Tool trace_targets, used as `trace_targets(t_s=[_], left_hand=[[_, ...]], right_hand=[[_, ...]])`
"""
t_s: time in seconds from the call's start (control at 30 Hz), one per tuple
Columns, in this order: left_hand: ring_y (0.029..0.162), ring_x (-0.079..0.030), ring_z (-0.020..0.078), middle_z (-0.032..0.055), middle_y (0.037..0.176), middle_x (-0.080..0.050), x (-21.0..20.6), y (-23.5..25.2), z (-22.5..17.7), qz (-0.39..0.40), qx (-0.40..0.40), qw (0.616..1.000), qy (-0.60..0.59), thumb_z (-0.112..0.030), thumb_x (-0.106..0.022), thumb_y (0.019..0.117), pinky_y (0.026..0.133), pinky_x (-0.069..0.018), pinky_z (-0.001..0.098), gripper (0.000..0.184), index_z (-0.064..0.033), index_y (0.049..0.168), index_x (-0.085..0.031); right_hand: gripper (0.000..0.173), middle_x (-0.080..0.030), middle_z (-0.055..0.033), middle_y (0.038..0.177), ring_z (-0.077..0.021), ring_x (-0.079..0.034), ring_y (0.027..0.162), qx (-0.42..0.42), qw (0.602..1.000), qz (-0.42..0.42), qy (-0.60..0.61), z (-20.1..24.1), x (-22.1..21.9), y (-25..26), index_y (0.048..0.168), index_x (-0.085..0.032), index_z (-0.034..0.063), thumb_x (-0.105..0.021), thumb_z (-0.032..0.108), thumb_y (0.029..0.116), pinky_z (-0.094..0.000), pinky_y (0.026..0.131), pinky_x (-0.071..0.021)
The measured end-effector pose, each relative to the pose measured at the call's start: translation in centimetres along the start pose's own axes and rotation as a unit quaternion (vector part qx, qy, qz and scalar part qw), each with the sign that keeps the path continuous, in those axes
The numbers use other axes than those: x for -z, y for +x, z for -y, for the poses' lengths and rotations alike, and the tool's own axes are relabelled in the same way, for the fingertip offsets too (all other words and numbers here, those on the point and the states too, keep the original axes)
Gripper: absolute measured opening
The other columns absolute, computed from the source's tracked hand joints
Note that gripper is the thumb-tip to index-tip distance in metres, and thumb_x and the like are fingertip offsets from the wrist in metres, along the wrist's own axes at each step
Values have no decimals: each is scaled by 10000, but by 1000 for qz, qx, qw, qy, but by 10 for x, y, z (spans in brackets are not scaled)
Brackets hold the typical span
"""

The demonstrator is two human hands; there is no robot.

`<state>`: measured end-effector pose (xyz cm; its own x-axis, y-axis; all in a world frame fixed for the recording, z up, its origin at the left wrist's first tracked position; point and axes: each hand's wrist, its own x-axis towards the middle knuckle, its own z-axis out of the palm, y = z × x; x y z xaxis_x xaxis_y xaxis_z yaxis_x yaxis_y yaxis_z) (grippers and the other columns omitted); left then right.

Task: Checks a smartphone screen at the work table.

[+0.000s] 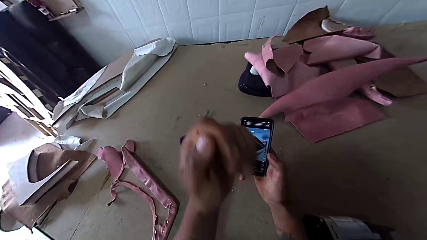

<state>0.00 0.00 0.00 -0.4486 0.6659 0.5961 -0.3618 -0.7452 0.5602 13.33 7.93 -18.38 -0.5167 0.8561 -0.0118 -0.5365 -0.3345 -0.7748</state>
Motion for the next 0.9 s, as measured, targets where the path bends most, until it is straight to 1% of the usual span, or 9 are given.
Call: trace_targets(t_s=[0.07, 0.17, 0.27, 0.4, 0.5, 0.63, 0.73, 0.83, 0.9], left_hand=[[591, -526, 112, -17, 676, -495, 26, 6, 30, -66, -13, 993, 96, -370, -339, 1097, 603, -506, 289, 363, -144, 986, -599], [830, -640, 189, 79, 899, -634, 68, 5, 75, -112, 14, 972, 206, -194, -372, 1078, 788, -564, 372, 304, -62, 1204, -616], [994, -654, 275, 165, 1104, -665, 97, -4, 105, -93, 87, 957, 259, -157, -410, 1074, 862, -566, 428, 348, -23, 1345, -584], [900, -669, 236, 170, 1041, -681, 119, -25, 136, -44, 113, 960, 253, -280, -301, 1108, 823, -578, 403, 460, -2, 1340, -586], [942, -696, 147, 80, 1082, -711, 119, -48, 145, -59, 197, 953, 221, -428, -267, 1120, 851, -598, 351, 528, -98, 1282, -646], [889, -720, 166, 103, 955, -728, 121, -54, 157, -72, 212, 958, 179, -361, -294, 1118, 820, -618, 372, 509, -39, 1081, -687], [896, -728, 147, 90, 964, -746, 116, -55, 155, -77, 227, 953, 185, -371, -236, 1121, 833, -623, 360, 558, -50, 1125, -693], [762, -681, 28, -29, 863, -704, 96, -65, 140, -110, 255, 934, 223, -467, -185, 1122, 699, -587, 239, 579, -154, 1110, -672], [759, -671, 12, -42, 852, -693, 92, -65, 137, -113, 253, 935, 223, -456, -176, 1122, 695, -575, 222, 576, -152, 1097, -663]], right_hand=[[556, -682, -272, 1158, -423, -742, 820, -10, 1000, 9, -3, -4, 5, -1, 1417, -508, 169, -481, 550, 1013, -492, 491, -613], [581, -669, -311, 1141, -457, -733, 825, -12, 1000, 22, 0, -4, 5, 1, 1429, -496, 142, -502, 544, 1010, -510, 496, -612], [538, -659, -306, 1163, -440, -731, 845, 0, 999, 45, 1, -5, 8, 0, 1444, -475, 133, -425, 490, 1045, -494, 517, -615], [523, -671, -278, 1149, -401, -736, 787, 5, 999, 33, -28, -3, 11, -1, 1419, -504, 129, -389, 492, 1059, -477, 506, -617], [523, -683, -236, 1101, -344, -727, 718, -7, 999, 22, -22, -5, 12, -1, 1408, -527, 152, -429, 514, 1044, -452, 494, -613], [498, -674, -223, 1106, -339, -723, 717, -8, 999, 23, -32, -5, 10, -2, 1424, -511, 159, -422, 475, 1049, -462, 488, -610], [485, -667, -205, 1143, -323, -725, 752, 0, 999, 26, -41, -6, 11, -1, 1435, -498, 155, -425, 440, 1049, -452, 495, -612], [477, -657, -171, 1187, -270, -724, 774, 3, 998, 36, -41, -6, 11, -2, 1458, -484, 165, -408, 394, 1046, -411, 511, -614], [446, -664, -151, 1163, -241, -722, 738, 2, 999, 34, -40, -5, 9, -2, 1430, -496, 170, -411, 380, 1045, -380, 490, -607]])
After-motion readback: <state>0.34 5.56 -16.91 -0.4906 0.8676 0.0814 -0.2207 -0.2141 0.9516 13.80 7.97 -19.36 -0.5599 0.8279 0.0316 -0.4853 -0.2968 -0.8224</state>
